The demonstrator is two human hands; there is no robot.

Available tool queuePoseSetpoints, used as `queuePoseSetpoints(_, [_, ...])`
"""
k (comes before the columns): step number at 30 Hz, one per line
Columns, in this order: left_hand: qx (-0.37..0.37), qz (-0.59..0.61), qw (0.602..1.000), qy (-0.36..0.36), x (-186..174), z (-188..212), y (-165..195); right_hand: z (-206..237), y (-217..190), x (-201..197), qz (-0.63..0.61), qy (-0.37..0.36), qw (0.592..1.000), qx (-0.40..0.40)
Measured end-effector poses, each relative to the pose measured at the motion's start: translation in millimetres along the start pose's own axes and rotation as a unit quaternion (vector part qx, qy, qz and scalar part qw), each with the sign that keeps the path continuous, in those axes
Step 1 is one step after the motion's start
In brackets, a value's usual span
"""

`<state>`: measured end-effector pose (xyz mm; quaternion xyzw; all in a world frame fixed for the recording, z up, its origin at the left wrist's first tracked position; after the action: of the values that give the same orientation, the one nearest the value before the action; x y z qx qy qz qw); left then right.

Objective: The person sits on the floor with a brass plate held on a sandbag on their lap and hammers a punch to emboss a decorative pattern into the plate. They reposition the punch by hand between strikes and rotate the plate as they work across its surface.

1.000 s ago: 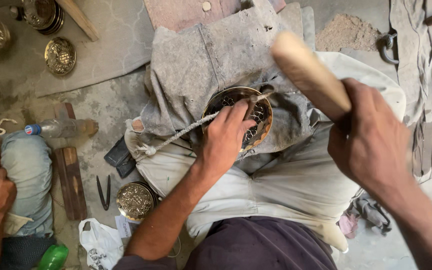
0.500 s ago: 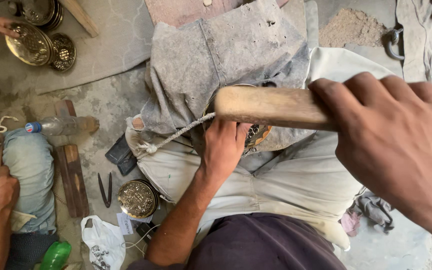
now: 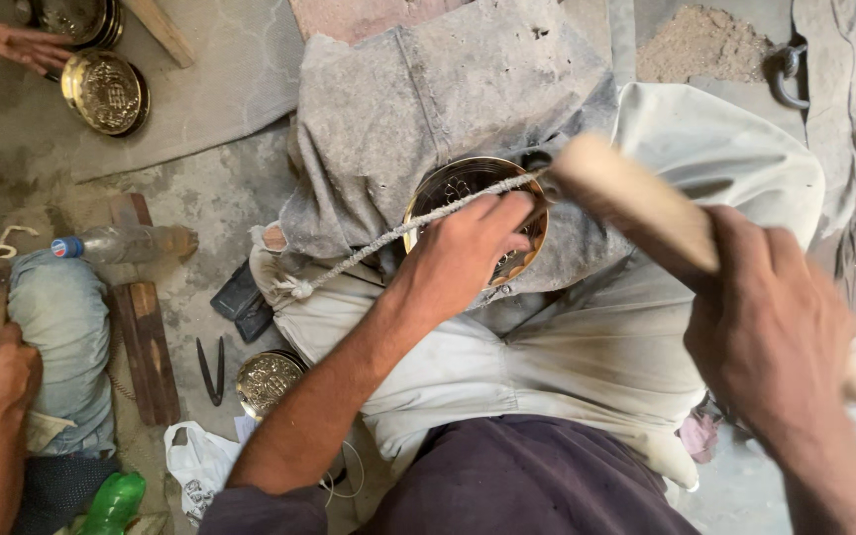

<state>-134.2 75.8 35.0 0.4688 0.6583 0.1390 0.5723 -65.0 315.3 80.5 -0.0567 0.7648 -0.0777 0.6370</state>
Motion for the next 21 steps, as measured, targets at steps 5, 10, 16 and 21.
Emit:
queuePoseSetpoints(5, [0.015, 0.014, 0.979, -0.201, 16.8, -23.2, 1.1, 67.7, 7.3, 28.9, -0.117, -0.011, 0.969, 0.218])
queuePoseSetpoints(10, [0.062, -0.021, 0.956, -0.288, 26.4, -31.6, 8.8, 106.8, -7.8, 34.9, -0.108, 0.044, 0.977, 0.181])
queuePoseSetpoints(16, [0.057, -0.031, 0.966, -0.252, 22.4, -28.1, 8.2, 89.9, -2.3, 39.7, -0.106, 0.043, 0.982, 0.151])
queuePoseSetpoints(21, [-0.012, 0.006, 0.986, -0.163, 9.3, -17.1, -0.8, 48.1, 5.4, 27.2, -0.086, 0.037, 0.989, 0.115])
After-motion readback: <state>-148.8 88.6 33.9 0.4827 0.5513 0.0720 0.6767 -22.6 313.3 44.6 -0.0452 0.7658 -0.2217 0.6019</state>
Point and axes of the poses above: each hand's wrist, its own z-axis away from the middle knuckle, its own x-axis out of the palm, y = z × x, the point moved 5 cm from there along -z, towards the middle knuckle, and after that the axes turned 13 degrees about y, right-handed, at the moved point
